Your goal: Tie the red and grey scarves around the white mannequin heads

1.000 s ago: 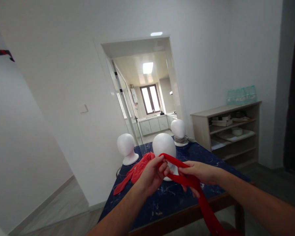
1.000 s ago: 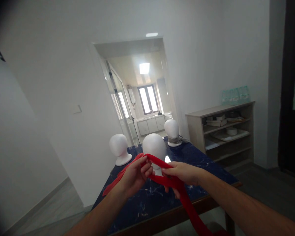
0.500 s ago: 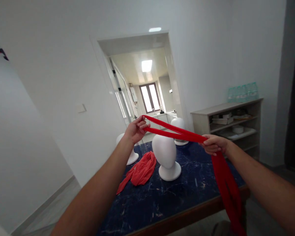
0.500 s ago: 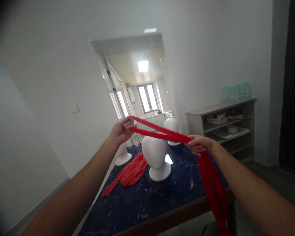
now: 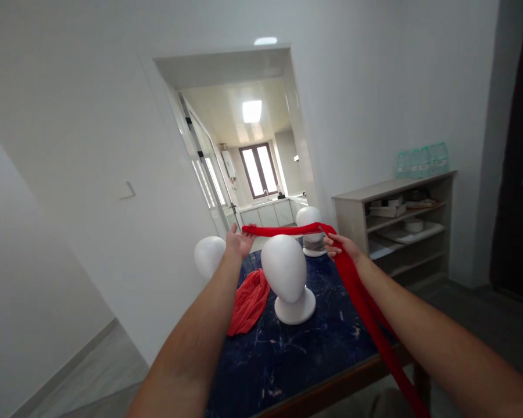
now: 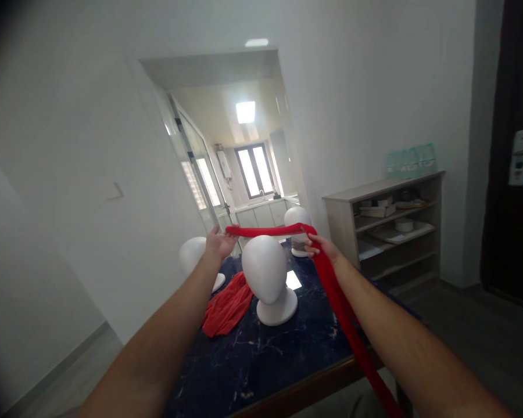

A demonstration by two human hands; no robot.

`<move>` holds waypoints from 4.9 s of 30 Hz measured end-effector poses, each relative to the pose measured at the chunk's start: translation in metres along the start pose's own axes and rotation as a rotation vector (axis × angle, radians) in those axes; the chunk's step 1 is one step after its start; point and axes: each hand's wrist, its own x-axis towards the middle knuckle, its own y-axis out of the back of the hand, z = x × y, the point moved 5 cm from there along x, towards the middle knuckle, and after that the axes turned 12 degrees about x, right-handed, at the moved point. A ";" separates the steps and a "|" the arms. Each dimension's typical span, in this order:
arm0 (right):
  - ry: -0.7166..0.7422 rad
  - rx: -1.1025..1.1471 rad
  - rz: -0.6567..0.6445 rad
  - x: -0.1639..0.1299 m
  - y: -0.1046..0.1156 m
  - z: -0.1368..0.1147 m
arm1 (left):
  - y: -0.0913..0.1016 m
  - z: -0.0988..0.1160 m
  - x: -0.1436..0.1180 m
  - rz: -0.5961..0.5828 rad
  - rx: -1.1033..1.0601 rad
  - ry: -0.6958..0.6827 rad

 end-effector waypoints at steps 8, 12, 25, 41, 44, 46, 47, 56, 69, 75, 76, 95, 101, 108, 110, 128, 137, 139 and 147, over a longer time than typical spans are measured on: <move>-0.102 0.032 0.160 -0.015 0.036 0.107 | 0.109 -0.060 -0.034 0.293 -0.054 0.038; -0.106 0.054 0.249 -0.028 0.047 0.145 | 0.144 -0.086 -0.071 0.308 -0.099 0.057; -0.076 -0.040 0.336 -0.033 0.049 0.154 | 0.109 -0.194 -0.185 -0.169 0.112 0.477; 0.023 -0.272 0.293 -0.040 0.037 0.157 | 0.079 -0.231 -0.167 -0.262 0.715 0.126; 0.144 -0.628 0.358 -0.054 0.024 0.154 | 0.080 -0.229 -0.167 -0.281 0.779 0.055; 0.251 -0.910 0.386 -0.068 0.010 0.152 | 0.080 -0.226 -0.168 -0.296 0.820 0.016; 0.293 -0.992 0.393 -0.075 0.003 0.153 | 0.080 -0.225 -0.169 -0.294 0.844 0.012; 0.262 -0.966 0.320 -0.096 -0.039 0.168 | 0.069 -0.214 -0.179 -0.396 0.832 -0.050; 0.219 -1.027 0.312 -0.090 -0.041 0.166 | 0.073 -0.222 -0.175 -0.391 0.891 -0.117; 0.302 -1.258 0.326 -0.093 -0.040 0.164 | 0.082 -0.224 -0.170 -0.286 0.877 -0.044; 0.316 -1.314 0.342 -0.093 -0.038 0.164 | 0.082 -0.224 -0.171 -0.295 0.850 -0.036; 0.486 -2.149 0.047 -0.091 -0.054 0.156 | 0.090 -0.226 -0.174 -0.236 0.313 0.210; 0.453 -1.979 0.080 -0.100 -0.061 0.155 | 0.085 -0.224 -0.181 -0.287 0.272 0.278; 0.390 -1.700 0.172 -0.130 -0.077 0.175 | 0.081 -0.221 -0.186 -0.297 0.236 0.277; 0.367 -1.617 0.212 -0.130 -0.070 0.180 | 0.081 -0.221 -0.187 -0.294 0.243 0.284; 0.245 -0.467 0.335 -0.168 -0.003 0.142 | 0.079 -0.217 -0.190 -0.362 0.122 0.409; -0.044 -0.356 0.256 -0.176 -0.008 0.121 | 0.082 -0.220 -0.188 -0.374 0.170 0.385; -0.182 -0.433 0.283 -0.176 0.003 0.111 | 0.082 -0.220 -0.188 -0.374 0.172 0.380; -0.438 -0.966 0.152 -0.168 0.007 0.046 | 0.082 -0.214 -0.187 -0.375 0.272 0.347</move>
